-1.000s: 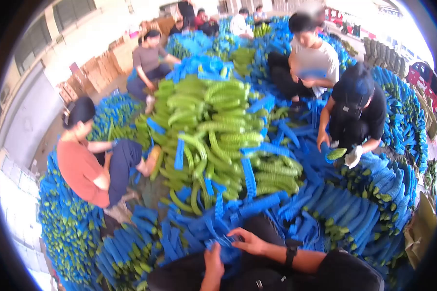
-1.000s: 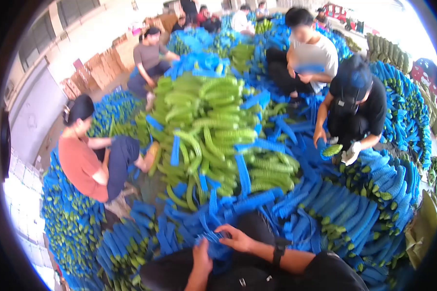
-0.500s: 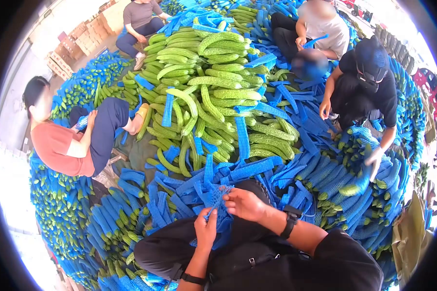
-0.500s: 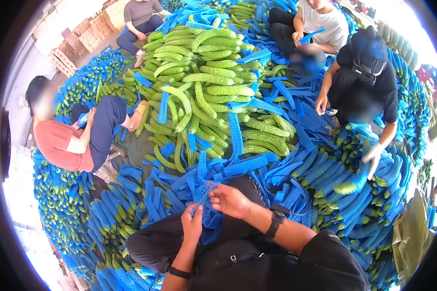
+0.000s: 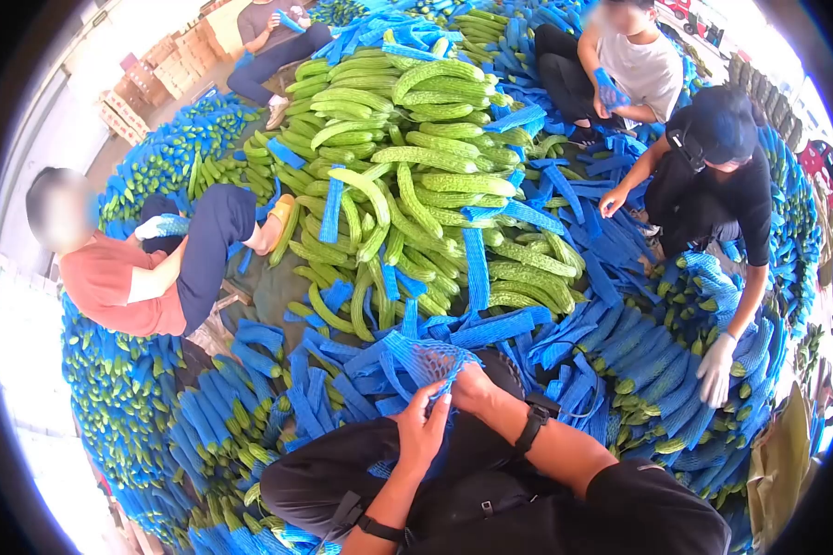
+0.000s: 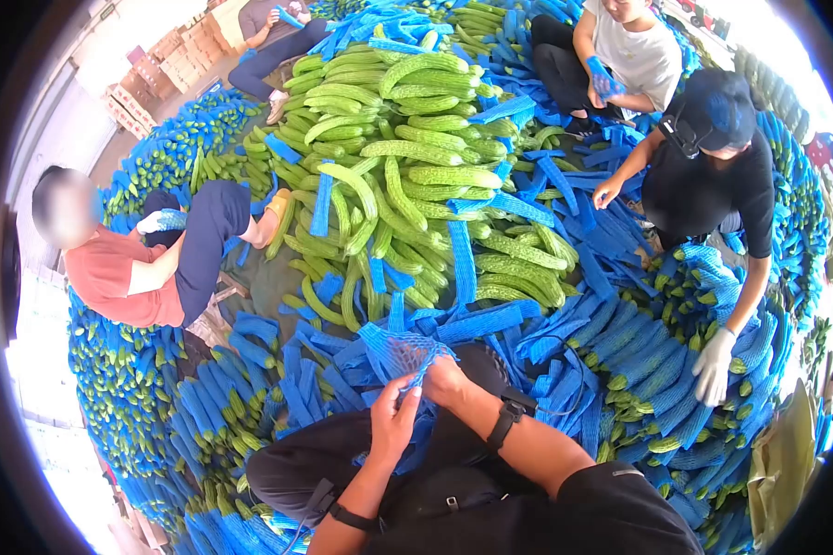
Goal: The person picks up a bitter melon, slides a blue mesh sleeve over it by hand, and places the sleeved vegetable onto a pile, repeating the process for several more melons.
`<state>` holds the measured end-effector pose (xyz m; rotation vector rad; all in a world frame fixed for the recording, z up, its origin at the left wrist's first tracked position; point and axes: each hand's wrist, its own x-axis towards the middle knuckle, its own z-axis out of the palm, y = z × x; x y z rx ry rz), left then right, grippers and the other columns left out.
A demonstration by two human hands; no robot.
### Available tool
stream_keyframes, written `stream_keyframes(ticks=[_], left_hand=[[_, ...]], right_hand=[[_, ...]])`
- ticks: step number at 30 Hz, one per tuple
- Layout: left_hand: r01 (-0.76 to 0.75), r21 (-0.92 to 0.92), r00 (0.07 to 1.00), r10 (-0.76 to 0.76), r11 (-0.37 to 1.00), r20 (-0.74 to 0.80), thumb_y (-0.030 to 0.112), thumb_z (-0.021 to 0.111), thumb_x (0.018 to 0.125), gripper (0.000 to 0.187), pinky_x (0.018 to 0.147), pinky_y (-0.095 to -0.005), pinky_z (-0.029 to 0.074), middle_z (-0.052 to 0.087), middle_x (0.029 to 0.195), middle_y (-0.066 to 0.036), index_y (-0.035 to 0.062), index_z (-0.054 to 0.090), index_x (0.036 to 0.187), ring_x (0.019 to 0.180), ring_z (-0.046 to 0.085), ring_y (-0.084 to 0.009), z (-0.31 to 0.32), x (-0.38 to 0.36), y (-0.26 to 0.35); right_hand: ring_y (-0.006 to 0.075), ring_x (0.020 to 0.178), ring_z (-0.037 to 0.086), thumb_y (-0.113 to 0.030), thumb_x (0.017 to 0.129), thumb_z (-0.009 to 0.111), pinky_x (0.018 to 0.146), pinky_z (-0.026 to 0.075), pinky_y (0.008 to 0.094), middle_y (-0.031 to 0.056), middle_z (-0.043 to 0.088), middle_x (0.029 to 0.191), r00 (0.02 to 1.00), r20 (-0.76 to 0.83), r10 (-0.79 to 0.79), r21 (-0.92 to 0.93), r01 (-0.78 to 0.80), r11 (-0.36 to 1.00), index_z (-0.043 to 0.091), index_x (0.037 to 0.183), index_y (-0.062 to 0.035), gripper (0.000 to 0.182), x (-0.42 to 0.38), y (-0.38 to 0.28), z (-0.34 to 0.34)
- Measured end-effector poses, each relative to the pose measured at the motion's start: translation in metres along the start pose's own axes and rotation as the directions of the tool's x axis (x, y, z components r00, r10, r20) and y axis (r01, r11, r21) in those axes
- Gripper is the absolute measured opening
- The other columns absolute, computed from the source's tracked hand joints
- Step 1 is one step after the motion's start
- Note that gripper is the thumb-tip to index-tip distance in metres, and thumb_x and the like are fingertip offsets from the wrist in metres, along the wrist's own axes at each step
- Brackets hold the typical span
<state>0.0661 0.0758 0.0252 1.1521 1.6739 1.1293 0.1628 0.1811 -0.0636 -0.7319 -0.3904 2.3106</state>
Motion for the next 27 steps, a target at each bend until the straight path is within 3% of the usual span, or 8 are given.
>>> stream_keyframes(ticks=[3, 5, 6, 7, 18, 22, 25, 27], left_hand=[[-0.011, -0.083, 1.000, 0.009, 0.996, -0.023, 0.014, 0.066, 0.099, 0.025, 0.075, -0.0257, 0.050, 0.071, 0.098, -0.004, 0.0008, 0.070, 0.120, 0.083, 0.059, -0.0074, 0.010, 0.016, 0.008], [0.011, -0.058, 1.000, -0.009, 0.998, 0.024, 0.018, 0.065, 0.100, 0.025, 0.072, -0.0260, 0.050, 0.074, 0.097, -0.009, 0.0017, 0.070, 0.118, 0.078, 0.062, -0.0083, 0.010, 0.025, 0.015], [-0.041, -0.079, 0.999, 0.042, 0.996, 0.018, 0.018, 0.065, 0.101, 0.024, 0.067, -0.0242, 0.047, 0.069, 0.090, -0.005, 0.0023, 0.070, 0.119, 0.073, 0.055, -0.0063, 0.012, 0.030, 0.020], [-0.041, -0.078, 0.999, 0.042, 0.996, 0.017, 0.018, 0.065, 0.101, 0.024, 0.067, -0.0242, 0.047, 0.069, 0.090, -0.005, 0.0023, 0.070, 0.119, 0.073, 0.055, -0.0063, 0.013, 0.034, 0.015], [0.234, -0.362, 0.960, -0.155, 0.902, 0.233, 0.013, 0.060, 0.104, 0.025, 0.061, -0.0192, 0.036, 0.058, 0.085, 0.005, 0.0016, 0.066, 0.126, 0.071, 0.047, -0.0020, 0.025, 0.091, 0.004], [0.191, -0.346, 0.980, -0.158, 0.919, 0.121, 0.017, 0.060, 0.104, 0.032, 0.072, -0.0232, 0.048, 0.062, 0.095, -0.001, 0.0024, 0.061, 0.133, 0.080, 0.057, -0.0075, 0.025, 0.113, -0.009], [0.332, -0.548, 0.942, -0.247, 0.768, 0.225, 0.021, 0.060, 0.105, 0.037, 0.083, -0.0295, 0.055, 0.065, 0.104, -0.006, 0.0021, 0.057, 0.136, 0.090, 0.064, -0.0139, 0.018, 0.101, -0.027], [0.445, -0.495, 0.892, -0.323, 0.746, 0.315, 0.022, 0.059, 0.106, 0.037, 0.087, -0.0321, 0.057, 0.067, 0.102, -0.008, 0.0013, 0.057, 0.137, 0.093, 0.068, -0.0167, 0.010, 0.084, -0.038]], right_hand=[[0.0283, 0.131, 0.056, -0.029, 0.105, 0.053, 0.112, 0.044, 0.0431, 0.0142, 0.059, 0.141, 0.974, 0.225, 0.003, 0.242, -0.059, 0.968, 0.053, 0.140, 0.0006, 0.046, 0.010, 0.001, -0.009], [0.0298, 0.139, 0.048, -0.036, 0.105, 0.050, 0.119, 0.036, 0.0443, 0.0151, 0.054, 0.146, 0.903, 0.416, -0.104, -0.335, 0.258, 0.906, 0.051, 0.145, -0.0017, 0.053, 0.011, -0.007, 0.004], [0.0311, 0.145, 0.042, -0.034, 0.105, 0.048, 0.122, 0.031, 0.0419, 0.0156, 0.049, 0.153, 0.830, 0.546, -0.117, -0.791, 0.557, 0.253, 0.049, 0.148, -0.0012, 0.053, 0.017, -0.010, -0.007], [0.0306, 0.144, 0.043, -0.033, 0.106, 0.048, 0.122, 0.032, 0.0413, 0.0152, 0.048, 0.153, 0.793, 0.599, -0.117, -0.779, 0.610, 0.147, 0.048, 0.148, -0.0012, 0.053, 0.026, -0.009, -0.011], [0.0255, 0.143, 0.046, -0.030, 0.109, 0.048, 0.116, 0.040, 0.0355, 0.0115, 0.045, 0.157, 0.834, 0.383, -0.397, -0.645, 0.549, 0.531, 0.036, 0.155, -0.0010, 0.056, 0.135, -0.038, -0.044], [0.0248, 0.136, 0.049, -0.022, 0.107, 0.053, 0.113, 0.043, 0.0393, 0.0092, 0.048, 0.153, 0.923, -0.154, -0.352, -0.071, 0.345, 0.936, 0.037, 0.155, -0.0040, 0.054, 0.171, -0.082, -0.027], [0.0361, 0.119, 0.056, -0.039, 0.092, 0.071, 0.100, 0.048, 0.0458, 0.0248, 0.054, 0.133, 0.644, 0.241, -0.727, -0.930, -0.062, -0.363, 0.038, 0.150, 0.0026, 0.079, 0.198, -0.116, -0.023], [0.0359, 0.110, 0.061, -0.039, 0.086, 0.075, 0.095, 0.050, 0.0462, 0.0246, 0.060, 0.116, 0.562, 0.345, -0.752, -0.895, -0.044, -0.443, 0.051, 0.136, 0.0027, 0.069, 0.230, -0.137, -0.034]])
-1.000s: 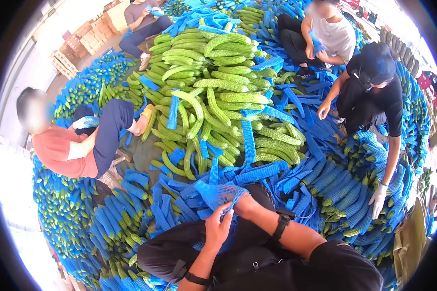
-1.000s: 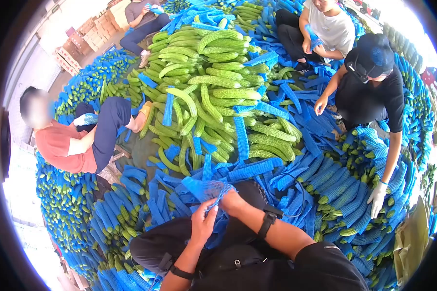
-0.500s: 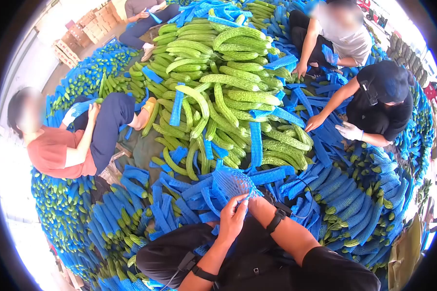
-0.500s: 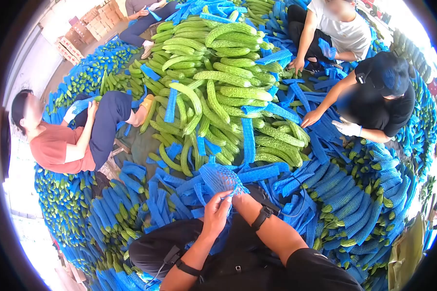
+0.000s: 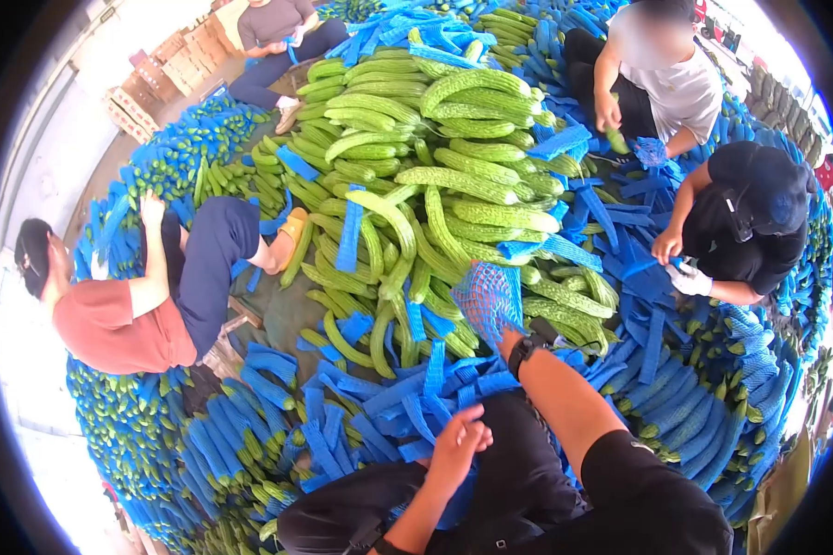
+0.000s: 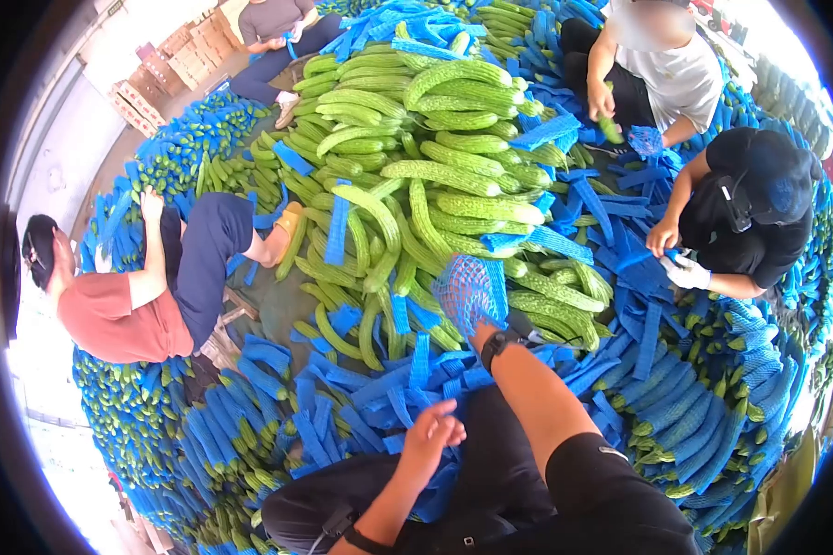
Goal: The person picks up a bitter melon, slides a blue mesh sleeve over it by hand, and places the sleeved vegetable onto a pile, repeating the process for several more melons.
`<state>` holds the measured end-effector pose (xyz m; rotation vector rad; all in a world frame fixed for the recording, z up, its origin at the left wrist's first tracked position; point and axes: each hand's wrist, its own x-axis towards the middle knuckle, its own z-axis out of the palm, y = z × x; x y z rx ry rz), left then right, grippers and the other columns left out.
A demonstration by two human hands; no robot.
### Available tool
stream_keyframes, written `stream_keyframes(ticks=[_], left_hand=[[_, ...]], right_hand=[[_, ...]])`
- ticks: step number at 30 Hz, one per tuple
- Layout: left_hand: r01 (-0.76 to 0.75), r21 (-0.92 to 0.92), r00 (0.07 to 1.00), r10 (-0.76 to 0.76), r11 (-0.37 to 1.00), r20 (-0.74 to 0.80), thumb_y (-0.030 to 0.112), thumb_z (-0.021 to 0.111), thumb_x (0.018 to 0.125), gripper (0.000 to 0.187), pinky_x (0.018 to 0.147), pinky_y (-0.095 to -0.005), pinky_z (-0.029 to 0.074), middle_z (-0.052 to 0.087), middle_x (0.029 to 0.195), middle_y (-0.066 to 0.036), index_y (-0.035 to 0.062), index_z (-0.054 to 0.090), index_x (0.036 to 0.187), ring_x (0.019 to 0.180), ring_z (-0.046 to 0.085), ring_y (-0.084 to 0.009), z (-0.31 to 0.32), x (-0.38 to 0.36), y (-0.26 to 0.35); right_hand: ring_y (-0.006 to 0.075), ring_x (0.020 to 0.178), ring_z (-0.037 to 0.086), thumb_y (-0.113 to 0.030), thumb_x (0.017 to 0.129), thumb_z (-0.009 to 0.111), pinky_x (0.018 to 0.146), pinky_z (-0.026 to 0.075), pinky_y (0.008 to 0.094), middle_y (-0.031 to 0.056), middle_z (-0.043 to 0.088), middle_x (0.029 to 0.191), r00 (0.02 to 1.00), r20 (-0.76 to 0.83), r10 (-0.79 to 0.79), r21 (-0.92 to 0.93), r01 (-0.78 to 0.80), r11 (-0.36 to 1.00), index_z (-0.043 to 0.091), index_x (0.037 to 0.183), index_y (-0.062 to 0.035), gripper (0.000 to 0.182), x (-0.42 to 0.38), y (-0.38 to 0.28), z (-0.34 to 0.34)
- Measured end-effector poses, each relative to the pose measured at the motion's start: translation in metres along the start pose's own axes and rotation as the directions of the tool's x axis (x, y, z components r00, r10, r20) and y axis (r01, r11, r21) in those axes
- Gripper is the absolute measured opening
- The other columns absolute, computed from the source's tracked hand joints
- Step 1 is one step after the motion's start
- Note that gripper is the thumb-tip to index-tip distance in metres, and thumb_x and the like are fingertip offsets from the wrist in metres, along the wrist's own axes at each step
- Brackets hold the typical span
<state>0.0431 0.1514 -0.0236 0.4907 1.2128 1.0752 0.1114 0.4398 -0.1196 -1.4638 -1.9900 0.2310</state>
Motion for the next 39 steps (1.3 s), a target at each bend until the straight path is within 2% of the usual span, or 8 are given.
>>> stream_keyframes(ticks=[10, 11, 14, 22, 26, 28, 36, 39], left_hand=[[0.058, -0.040, 0.991, -0.062, 0.998, -0.120, 0.026, 0.061, 0.105, 0.043, 0.090, -0.0354, 0.057, 0.068, 0.108, -0.009, 0.0015, 0.053, 0.140, 0.101, 0.069, -0.0200, -0.032, -0.047, -0.006], [0.025, -0.032, 0.993, -0.028, 0.999, -0.115, 0.028, 0.063, 0.104, 0.050, 0.093, -0.0367, 0.056, 0.066, 0.116, -0.011, 0.0022, 0.049, 0.144, 0.108, 0.067, -0.0211, -0.034, -0.045, -0.003], [-0.165, -0.039, 0.955, 0.150, 0.985, -0.257, 0.028, 0.066, 0.102, 0.059, 0.101, -0.0359, 0.052, 0.058, 0.134, -0.011, 0.0004, 0.043, 0.149, 0.121, 0.059, -0.0184, -0.029, -0.021, 0.019], [-0.431, 0.049, 0.862, 0.427, 0.901, -0.271, 0.033, 0.049, 0.109, 0.061, 0.109, -0.0348, 0.040, 0.054, 0.142, -0.017, -0.0028, 0.031, 0.155, 0.127, 0.053, -0.0223, -0.008, -0.042, 0.048], [-0.398, 0.389, 0.828, 0.507, 0.831, -0.238, 0.026, 0.050, 0.108, 0.053, 0.100, -0.0339, 0.047, 0.065, 0.129, -0.016, -0.0007, 0.035, 0.151, 0.116, 0.063, -0.0217, -0.007, -0.104, 0.034], [-0.463, 0.421, 0.767, 0.590, 0.781, -0.252, 0.027, 0.054, 0.106, 0.044, 0.085, -0.0334, 0.052, 0.072, 0.109, -0.011, 0.0007, 0.049, 0.142, 0.094, 0.069, -0.0197, -0.017, -0.112, 0.005], [-0.441, 0.133, 0.814, 0.458, 0.887, -0.357, 0.015, 0.073, 0.097, 0.016, 0.055, -0.0197, 0.034, 0.053, 0.073, 0.007, 0.0042, 0.061, 0.095, 0.065, 0.044, 0.0008, -0.036, -0.143, 0.007], [-0.443, 0.094, 0.792, 0.438, 0.892, -0.425, 0.015, 0.072, 0.097, 0.016, 0.055, -0.0198, 0.033, 0.053, 0.074, 0.008, 0.0044, 0.060, 0.094, 0.065, 0.042, 0.0006, -0.040, -0.120, 0.003]], right_hand=[[0.0387, 0.081, 0.063, -0.014, 0.092, 0.059, 0.077, 0.053, 0.0482, 0.0162, 0.063, 0.082, 0.994, 0.045, -0.102, 0.272, 0.086, 0.959, 0.066, 0.094, 0.0006, 0.016, 0.011, 0.041, 0.058], [0.0340, 0.094, 0.065, -0.015, 0.096, 0.061, 0.083, 0.052, 0.0474, 0.0195, 0.066, 0.099, 0.610, -0.075, -0.789, -0.185, 0.769, 0.612, 0.066, 0.105, 0.0023, 0.020, 0.011, 0.001, -0.043], [0.0220, 0.119, 0.061, -0.023, 0.100, 0.064, 0.101, 0.049, 0.0379, 0.0119, 0.066, 0.128, 0.752, 0.644, -0.144, 0.660, -0.450, 0.602, 0.060, 0.126, 0.0017, 0.036, -0.064, -0.006, -0.053], [0.0337, 0.126, 0.058, -0.008, 0.099, 0.058, 0.108, 0.046, 0.0401, 0.0162, 0.060, 0.137, 0.689, 0.698, -0.194, 0.687, -0.721, -0.091, 0.051, 0.140, 0.0023, 0.043, -0.197, -0.137, -0.141], [0.0296, 0.130, 0.056, -0.019, 0.098, 0.067, 0.112, 0.043, 0.0389, 0.0147, 0.057, 0.141, 0.639, 0.690, -0.340, 0.718, -0.544, 0.435, 0.046, 0.146, -0.0024, 0.055, -0.203, -0.119, -0.150], [0.0268, 0.130, 0.056, -0.026, 0.097, 0.071, 0.111, 0.044, 0.0409, 0.0149, 0.057, 0.141, 0.556, 0.819, -0.144, 0.521, -0.824, -0.222, 0.041, 0.150, -0.0070, 0.064, -0.193, -0.155, -0.174], [0.0140, 0.078, 0.062, -0.032, 0.101, 0.063, 0.073, 0.055, 0.0295, 0.0083, 0.064, 0.109, 0.495, 0.866, 0.064, 0.494, -0.869, 0.038, 0.059, 0.118, -0.0094, 0.028, -0.228, -0.137, -0.175], [0.0197, 0.106, 0.060, -0.019, 0.103, 0.057, 0.094, 0.050, 0.0364, 0.0106, 0.060, 0.124, 0.658, 0.734, -0.166, 0.576, -0.474, 0.666, 0.058, 0.128, -0.0051, 0.029, -0.237, -0.134, -0.198]])
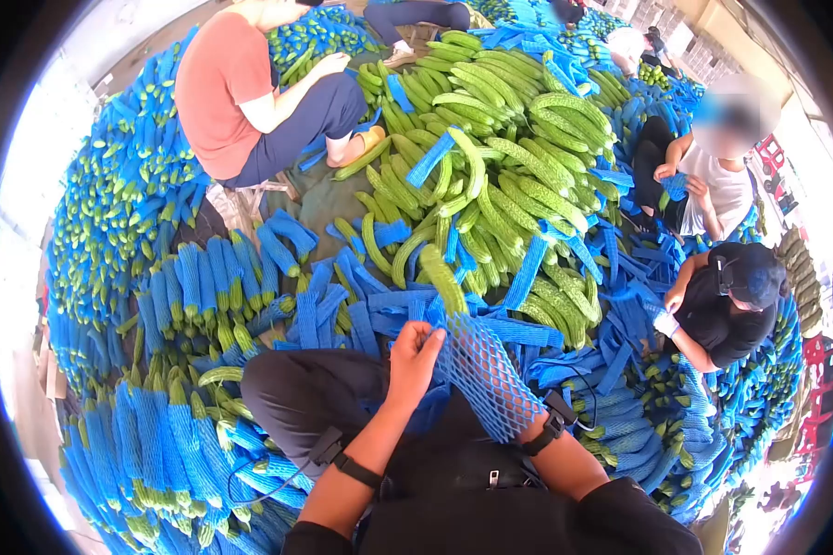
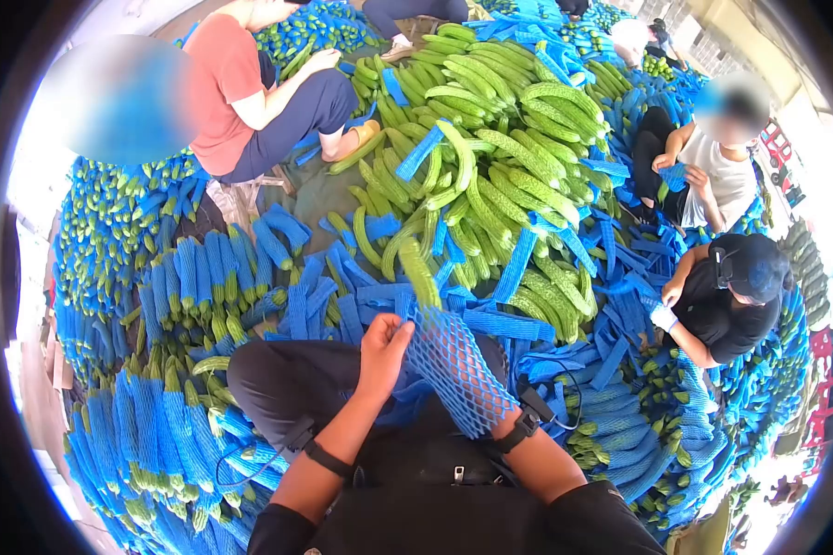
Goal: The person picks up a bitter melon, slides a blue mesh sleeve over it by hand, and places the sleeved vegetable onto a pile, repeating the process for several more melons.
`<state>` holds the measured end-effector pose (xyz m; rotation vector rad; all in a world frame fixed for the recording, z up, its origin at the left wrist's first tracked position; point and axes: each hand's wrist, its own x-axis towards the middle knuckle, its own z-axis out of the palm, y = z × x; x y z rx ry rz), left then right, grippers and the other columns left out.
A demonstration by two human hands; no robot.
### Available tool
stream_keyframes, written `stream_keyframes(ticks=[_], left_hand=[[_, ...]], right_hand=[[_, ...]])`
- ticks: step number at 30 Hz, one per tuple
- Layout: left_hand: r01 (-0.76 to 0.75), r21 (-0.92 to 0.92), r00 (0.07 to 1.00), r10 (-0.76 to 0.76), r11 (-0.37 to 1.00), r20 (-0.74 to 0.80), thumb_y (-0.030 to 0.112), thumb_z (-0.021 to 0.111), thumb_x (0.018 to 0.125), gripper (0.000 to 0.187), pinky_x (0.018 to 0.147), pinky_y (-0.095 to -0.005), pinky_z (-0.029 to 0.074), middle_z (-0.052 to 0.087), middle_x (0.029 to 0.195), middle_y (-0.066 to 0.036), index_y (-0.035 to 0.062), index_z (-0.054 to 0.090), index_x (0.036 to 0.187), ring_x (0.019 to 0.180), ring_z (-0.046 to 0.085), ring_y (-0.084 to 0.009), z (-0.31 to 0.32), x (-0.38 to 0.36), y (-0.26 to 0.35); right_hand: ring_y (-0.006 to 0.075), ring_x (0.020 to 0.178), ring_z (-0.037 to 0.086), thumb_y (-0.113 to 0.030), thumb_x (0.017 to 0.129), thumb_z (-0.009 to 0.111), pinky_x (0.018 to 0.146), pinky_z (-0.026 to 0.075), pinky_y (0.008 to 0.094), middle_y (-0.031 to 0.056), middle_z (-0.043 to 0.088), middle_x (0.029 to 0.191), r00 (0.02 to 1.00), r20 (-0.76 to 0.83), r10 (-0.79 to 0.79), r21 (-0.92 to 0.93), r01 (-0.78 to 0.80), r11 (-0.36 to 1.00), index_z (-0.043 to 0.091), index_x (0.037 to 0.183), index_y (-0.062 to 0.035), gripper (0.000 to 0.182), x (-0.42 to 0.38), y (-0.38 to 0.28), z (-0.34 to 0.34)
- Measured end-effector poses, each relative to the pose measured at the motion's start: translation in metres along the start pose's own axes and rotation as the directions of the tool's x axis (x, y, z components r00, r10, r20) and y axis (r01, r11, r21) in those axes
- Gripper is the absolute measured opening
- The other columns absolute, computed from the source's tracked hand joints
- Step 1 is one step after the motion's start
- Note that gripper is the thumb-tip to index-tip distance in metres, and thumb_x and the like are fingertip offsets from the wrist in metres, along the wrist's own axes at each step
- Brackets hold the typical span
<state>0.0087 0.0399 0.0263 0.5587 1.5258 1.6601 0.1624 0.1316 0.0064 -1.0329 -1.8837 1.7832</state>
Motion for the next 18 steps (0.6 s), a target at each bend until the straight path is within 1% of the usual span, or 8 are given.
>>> stream_keyframes(ticks=[2, 3, 5, 6, 7, 9, 10, 18], left_hand=[[-0.093, -0.001, 0.993, 0.093, 0.996, -0.071, 0.016, 0.072, 0.097, 0.017, 0.056, -0.0204, 0.034, 0.052, 0.075, 0.008, 0.0044, 0.060, 0.095, 0.065, 0.042, -0.0002, 0.002, 0.012, -0.010], [-0.088, -0.003, 0.994, 0.088, 0.996, -0.070, 0.016, 0.072, 0.097, 0.017, 0.056, -0.0204, 0.034, 0.052, 0.075, 0.008, 0.0044, 0.060, 0.095, 0.065, 0.042, -0.0002, 0.002, 0.018, -0.012], [-0.169, -0.088, 0.974, 0.153, 0.982, -0.169, 0.016, 0.071, 0.098, 0.017, 0.058, -0.0211, 0.034, 0.053, 0.076, 0.006, 0.0040, 0.060, 0.095, 0.066, 0.042, -0.0012, 0.000, 0.026, -0.016], [-0.171, -0.131, 0.972, 0.145, 0.977, -0.188, 0.017, 0.070, 0.099, 0.017, 0.058, -0.0220, 0.035, 0.054, 0.077, 0.005, 0.0034, 0.059, 0.096, 0.067, 0.042, -0.0020, -0.003, 0.029, -0.017], [-0.151, -0.126, 0.963, 0.117, 0.981, -0.241, 0.017, 0.070, 0.099, 0.018, 0.058, -0.0223, 0.036, 0.055, 0.078, 0.004, 0.0029, 0.059, 0.097, 0.067, 0.043, -0.0023, -0.009, 0.034, -0.021], [-0.125, -0.160, 0.957, 0.077, 0.979, -0.278, 0.019, 0.070, 0.099, 0.019, 0.058, -0.0229, 0.037, 0.056, 0.078, 0.003, 0.0024, 0.059, 0.099, 0.068, 0.044, -0.0027, -0.022, 0.039, -0.021], [-0.119, -0.161, 0.957, 0.070, 0.980, -0.283, 0.019, 0.070, 0.099, 0.019, 0.058, -0.0229, 0.037, 0.056, 0.078, 0.003, 0.0024, 0.059, 0.099, 0.068, 0.044, -0.0027, -0.027, 0.036, -0.022], [-0.127, 0.067, 0.894, 0.143, 0.990, -0.424, 0.024, 0.070, 0.099, 0.033, 0.069, -0.0246, 0.045, 0.061, 0.093, -0.002, 0.0009, 0.055, 0.116, 0.078, 0.053, -0.0080, -0.039, 0.028, -0.037]], right_hand=[[0.0269, 0.145, 0.040, -0.005, 0.103, 0.049, 0.123, 0.029, 0.0440, 0.0155, 0.047, 0.153, 0.774, 0.353, -0.525, -0.560, 0.625, 0.545, 0.042, 0.150, -0.0007, 0.048, -0.009, 0.010, -0.004], [0.0269, 0.145, 0.040, -0.005, 0.103, 0.049, 0.123, 0.029, 0.0440, 0.0155, 0.047, 0.153, 0.778, 0.352, -0.521, -0.561, 0.621, 0.547, 0.042, 0.150, -0.0007, 0.048, -0.014, 0.011, -0.004], [0.0268, 0.149, 0.035, -0.003, 0.103, 0.046, 0.126, 0.024, 0.0431, 0.0144, 0.045, 0.155, 0.959, 0.247, -0.139, 0.239, 0.079, 0.968, 0.034, 0.156, -0.0014, 0.054, -0.031, -0.029, 0.004], [0.0252, 0.126, 0.057, -0.007, 0.106, 0.044, 0.110, 0.046, 0.0399, 0.0132, 0.055, 0.143, 0.858, 0.387, -0.339, -0.371, 0.481, 0.794, 0.026, 0.161, -0.0057, 0.058, -0.041, -0.032, -0.007], [0.0252, 0.126, 0.057, -0.007, 0.106, 0.044, 0.110, 0.046, 0.0399, 0.0132, 0.055, 0.143, 0.861, 0.385, -0.332, -0.373, 0.475, 0.797, 0.026, 0.161, -0.0057, 0.058, -0.049, -0.049, -0.006], [0.0171, 0.083, 0.064, -0.012, 0.108, 0.043, 0.076, 0.055, 0.0316, 0.0105, 0.065, 0.114, 0.899, 0.334, 0.284, 0.062, -0.322, 0.945, 0.026, 0.161, -0.0077, 0.056, -0.062, -0.085, -0.002], [0.0100, 0.059, 0.051, -0.013, 0.108, 0.044, 0.056, 0.047, 0.0264, 0.0058, 0.060, 0.088, 0.912, 0.345, 0.221, 0.234, -0.311, 0.921, 0.026, 0.161, -0.0066, 0.056, -0.062, -0.064, 0.001], [0.0103, 0.064, 0.054, -0.011, 0.102, 0.046, 0.060, 0.048, 0.0273, 0.0009, 0.057, 0.080, 0.952, 0.238, 0.194, 0.011, -0.203, 0.979, 0.045, 0.146, -0.0023, 0.045, -0.087, -0.042, -0.023]])
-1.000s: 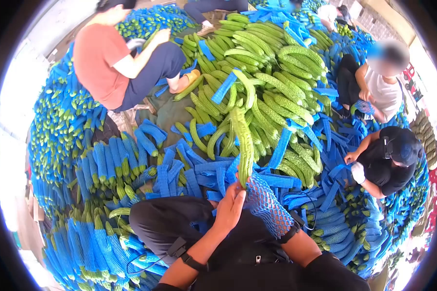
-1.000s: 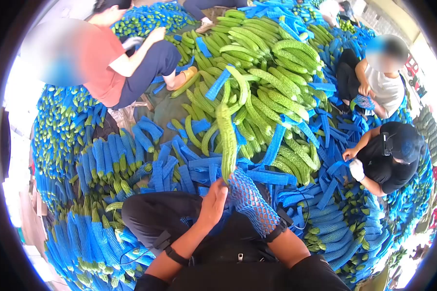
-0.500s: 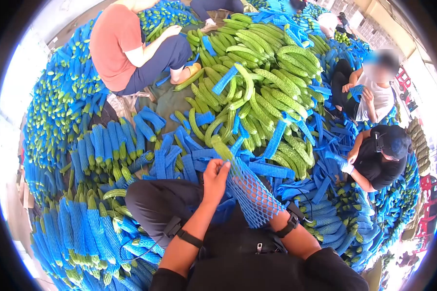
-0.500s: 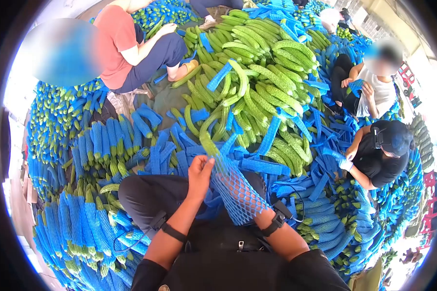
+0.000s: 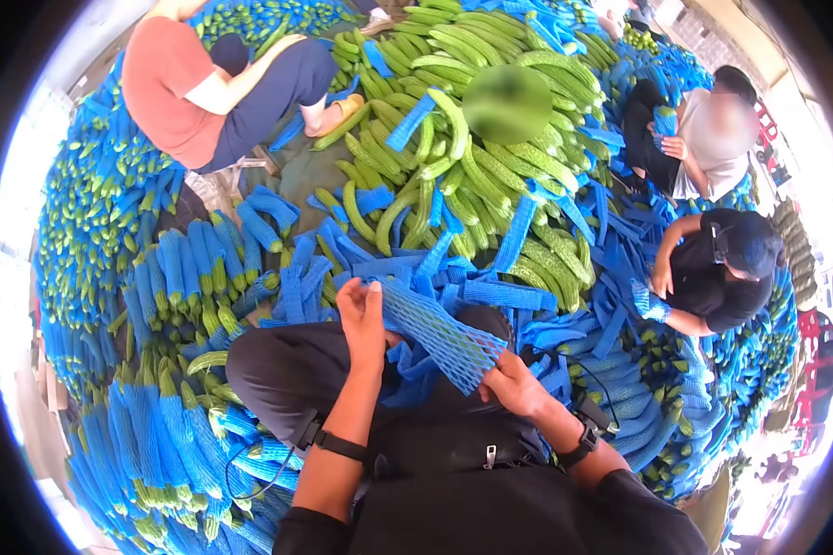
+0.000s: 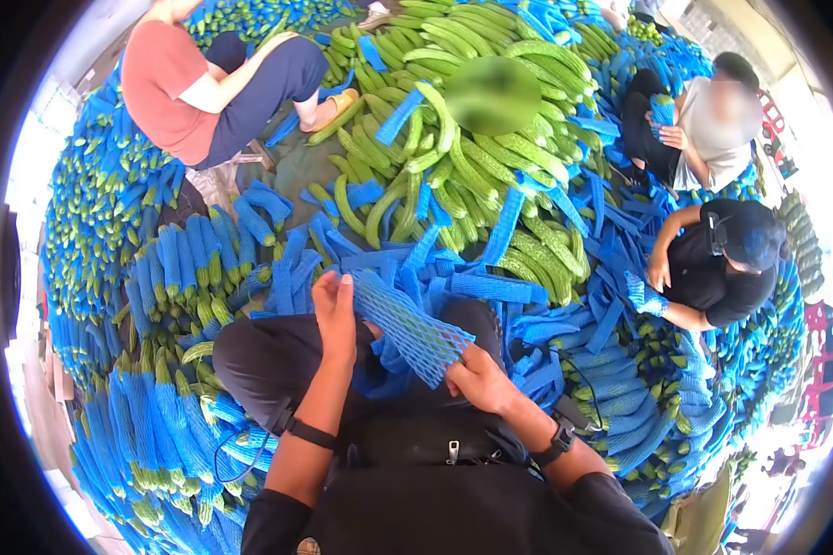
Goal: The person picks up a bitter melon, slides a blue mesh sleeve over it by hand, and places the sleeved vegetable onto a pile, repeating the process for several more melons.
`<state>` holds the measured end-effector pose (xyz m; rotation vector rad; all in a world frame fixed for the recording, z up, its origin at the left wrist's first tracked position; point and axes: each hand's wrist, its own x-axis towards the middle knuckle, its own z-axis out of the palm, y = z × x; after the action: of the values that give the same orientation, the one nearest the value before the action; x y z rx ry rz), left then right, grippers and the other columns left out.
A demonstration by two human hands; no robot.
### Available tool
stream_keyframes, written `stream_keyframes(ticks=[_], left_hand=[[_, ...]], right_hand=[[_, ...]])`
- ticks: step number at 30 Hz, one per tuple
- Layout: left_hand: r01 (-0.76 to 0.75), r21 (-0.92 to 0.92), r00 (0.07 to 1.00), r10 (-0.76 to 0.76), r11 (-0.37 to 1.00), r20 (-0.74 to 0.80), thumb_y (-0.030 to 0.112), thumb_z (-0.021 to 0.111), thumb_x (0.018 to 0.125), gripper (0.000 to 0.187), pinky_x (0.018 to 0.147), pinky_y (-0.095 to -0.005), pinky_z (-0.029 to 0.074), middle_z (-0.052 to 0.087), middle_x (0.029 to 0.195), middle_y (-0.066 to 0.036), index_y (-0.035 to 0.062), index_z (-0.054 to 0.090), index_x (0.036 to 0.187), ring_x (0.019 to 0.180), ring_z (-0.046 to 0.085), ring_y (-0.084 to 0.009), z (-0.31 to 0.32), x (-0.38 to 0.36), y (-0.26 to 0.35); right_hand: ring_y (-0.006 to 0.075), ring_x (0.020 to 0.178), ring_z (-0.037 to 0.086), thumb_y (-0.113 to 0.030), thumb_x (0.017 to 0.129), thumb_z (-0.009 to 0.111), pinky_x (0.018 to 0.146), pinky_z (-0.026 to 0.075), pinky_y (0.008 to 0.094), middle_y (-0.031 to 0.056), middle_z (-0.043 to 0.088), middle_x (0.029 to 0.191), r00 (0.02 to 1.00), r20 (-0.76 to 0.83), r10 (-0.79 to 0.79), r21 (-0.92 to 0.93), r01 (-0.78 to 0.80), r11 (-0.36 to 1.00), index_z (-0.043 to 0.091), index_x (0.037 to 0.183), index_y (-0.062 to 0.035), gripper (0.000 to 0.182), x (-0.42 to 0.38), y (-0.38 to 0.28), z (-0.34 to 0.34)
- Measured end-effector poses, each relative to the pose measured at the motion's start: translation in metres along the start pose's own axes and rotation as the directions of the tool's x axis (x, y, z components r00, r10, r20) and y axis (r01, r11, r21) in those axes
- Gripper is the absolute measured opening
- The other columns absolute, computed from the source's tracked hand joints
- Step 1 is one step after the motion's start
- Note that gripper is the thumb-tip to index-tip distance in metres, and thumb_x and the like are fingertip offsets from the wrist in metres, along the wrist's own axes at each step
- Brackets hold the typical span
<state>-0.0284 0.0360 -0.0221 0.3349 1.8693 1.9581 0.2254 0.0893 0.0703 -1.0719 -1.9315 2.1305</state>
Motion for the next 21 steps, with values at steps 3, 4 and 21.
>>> stream_keyframes(ticks=[3, 4, 21], left_hand=[[0.372, -0.202, 0.928, -0.368, 0.906, 0.057, 0.042, 0.066, 0.100, 0.062, 0.100, -0.0370, 0.046, 0.059, 0.122, -0.014, 0.0015, 0.044, 0.142, 0.112, 0.057, -0.0232, 0.000, -0.024, 0.030], [0.542, -0.281, 0.836, -0.543, 0.792, 0.080, 0.051, 0.061, 0.100, 0.064, 0.099, -0.0384, 0.047, 0.060, 0.119, -0.014, 0.0020, 0.047, 0.139, 0.109, 0.058, -0.0241, 0.004, -0.027, 0.028], [0.235, 0.149, 0.430, -0.240, 0.961, 0.870, 0.049, 0.042, 0.110, 0.071, 0.115, -0.0396, 0.038, 0.049, 0.150, -0.017, -0.0051, 0.033, 0.155, 0.137, 0.049, -0.0249, 0.075, -0.063, 0.048]], right_hand=[[0.0090, 0.073, 0.054, -0.010, 0.102, 0.044, 0.065, 0.047, 0.0271, -0.0001, 0.057, 0.082, 0.998, -0.010, -0.064, 0.100, 0.065, 0.993, 0.054, 0.131, -0.0040, 0.032, -0.005, -0.003, 0.002], [0.0087, 0.075, 0.053, -0.011, 0.102, 0.044, 0.066, 0.047, 0.0272, -0.0002, 0.057, 0.084, 0.999, 0.004, -0.033, 0.122, 0.032, 0.992, 0.054, 0.131, -0.0049, 0.031, -0.006, 0.004, -0.001], [0.0208, 0.121, 0.060, -0.028, 0.097, 0.069, 0.107, 0.046, 0.0380, 0.0124, 0.063, 0.129, 0.906, -0.367, -0.211, 0.365, 0.349, 0.863, 0.050, 0.140, 0.0028, 0.056, 0.023, 0.050, -0.038]])
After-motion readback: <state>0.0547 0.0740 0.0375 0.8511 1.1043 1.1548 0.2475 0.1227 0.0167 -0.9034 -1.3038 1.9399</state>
